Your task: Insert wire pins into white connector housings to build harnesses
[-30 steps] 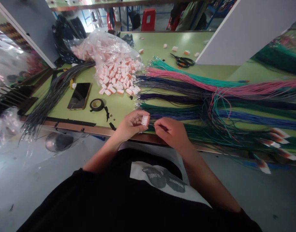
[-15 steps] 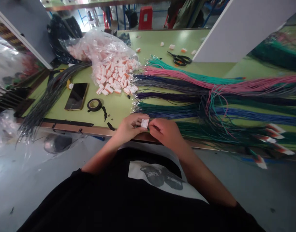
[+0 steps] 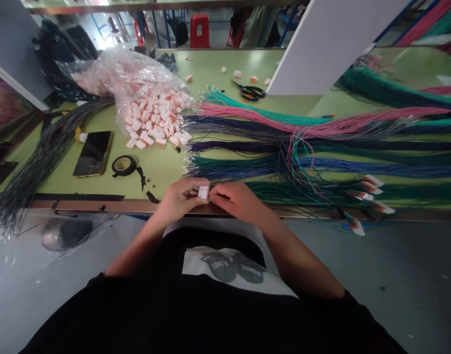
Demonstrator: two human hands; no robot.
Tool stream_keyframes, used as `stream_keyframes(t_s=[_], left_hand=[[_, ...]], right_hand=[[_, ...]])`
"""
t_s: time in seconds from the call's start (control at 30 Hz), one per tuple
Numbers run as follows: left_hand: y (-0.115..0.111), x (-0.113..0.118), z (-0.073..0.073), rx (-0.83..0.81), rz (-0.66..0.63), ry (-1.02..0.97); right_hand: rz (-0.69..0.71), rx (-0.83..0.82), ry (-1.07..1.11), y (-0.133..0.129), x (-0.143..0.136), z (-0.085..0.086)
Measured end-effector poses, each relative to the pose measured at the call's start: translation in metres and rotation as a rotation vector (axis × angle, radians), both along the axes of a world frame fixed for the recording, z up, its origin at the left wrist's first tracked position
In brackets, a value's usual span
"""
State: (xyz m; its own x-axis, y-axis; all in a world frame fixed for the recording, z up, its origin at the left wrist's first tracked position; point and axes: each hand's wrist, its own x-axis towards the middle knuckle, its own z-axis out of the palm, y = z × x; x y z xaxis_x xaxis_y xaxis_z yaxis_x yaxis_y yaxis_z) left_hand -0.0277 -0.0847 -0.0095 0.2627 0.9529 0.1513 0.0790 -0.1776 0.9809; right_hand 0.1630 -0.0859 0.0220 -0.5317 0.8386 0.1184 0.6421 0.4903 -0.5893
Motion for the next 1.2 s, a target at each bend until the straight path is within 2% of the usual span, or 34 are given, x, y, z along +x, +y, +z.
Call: stream_keyframes(t_s=[0.07,0.17,0.23,0.33,0.5,0.6,0.7,0.77,0.83,1.0,1.07,1.2], left_hand=[[-0.002,-0.002,0.002,0.027,-0.029,0.015],[-0.004,-0.003,0.004,0.050,-0.043,0.011],[-0.005,-0.004,0.005,0.046,-0.062,-0.006],[-0.005,-0.003,0.005,0.028,-0.075,-0.017],[-0.004,-0.002,0.006,-0.015,-0.074,0.002],[-0.003,-0.001,0.006,-0.065,-0.088,-0.038],[-0.002,0.000,0.007,-0.119,-0.127,-0.096],[-0.001,0.000,0.006,-0.145,-0.138,-0.130],[0.000,0.001,0.005,-0.162,-0.134,-0.169],[0.003,0.002,0.002,-0.206,-0.159,-0.255],[0.004,0.002,0.002,-0.213,-0.163,-0.268],[0.006,0.001,0.002,-0.218,-0.181,-0.289]], right_hand=[[-0.002,0.037,-0.048,0.010,0.023,0.005],[-0.117,0.130,-0.308,0.026,0.058,0.007],[-0.119,0.140,-0.465,0.033,0.072,0.005],[-0.076,0.157,-0.549,0.034,0.075,0.001],[-0.066,0.180,-0.556,0.035,0.071,0.002],[-0.171,0.153,-0.388,0.039,0.081,0.007],[-0.462,0.123,0.039,0.039,0.087,0.016],[-0.558,0.092,0.310,0.034,0.078,0.021],[-0.481,0.070,0.401,0.023,0.057,0.025],[-0.067,-0.005,0.252,0.002,0.001,0.025],[-0.023,-0.007,0.240,0.002,-0.007,0.021],[-0.083,0.008,0.186,0.008,-0.001,0.015]])
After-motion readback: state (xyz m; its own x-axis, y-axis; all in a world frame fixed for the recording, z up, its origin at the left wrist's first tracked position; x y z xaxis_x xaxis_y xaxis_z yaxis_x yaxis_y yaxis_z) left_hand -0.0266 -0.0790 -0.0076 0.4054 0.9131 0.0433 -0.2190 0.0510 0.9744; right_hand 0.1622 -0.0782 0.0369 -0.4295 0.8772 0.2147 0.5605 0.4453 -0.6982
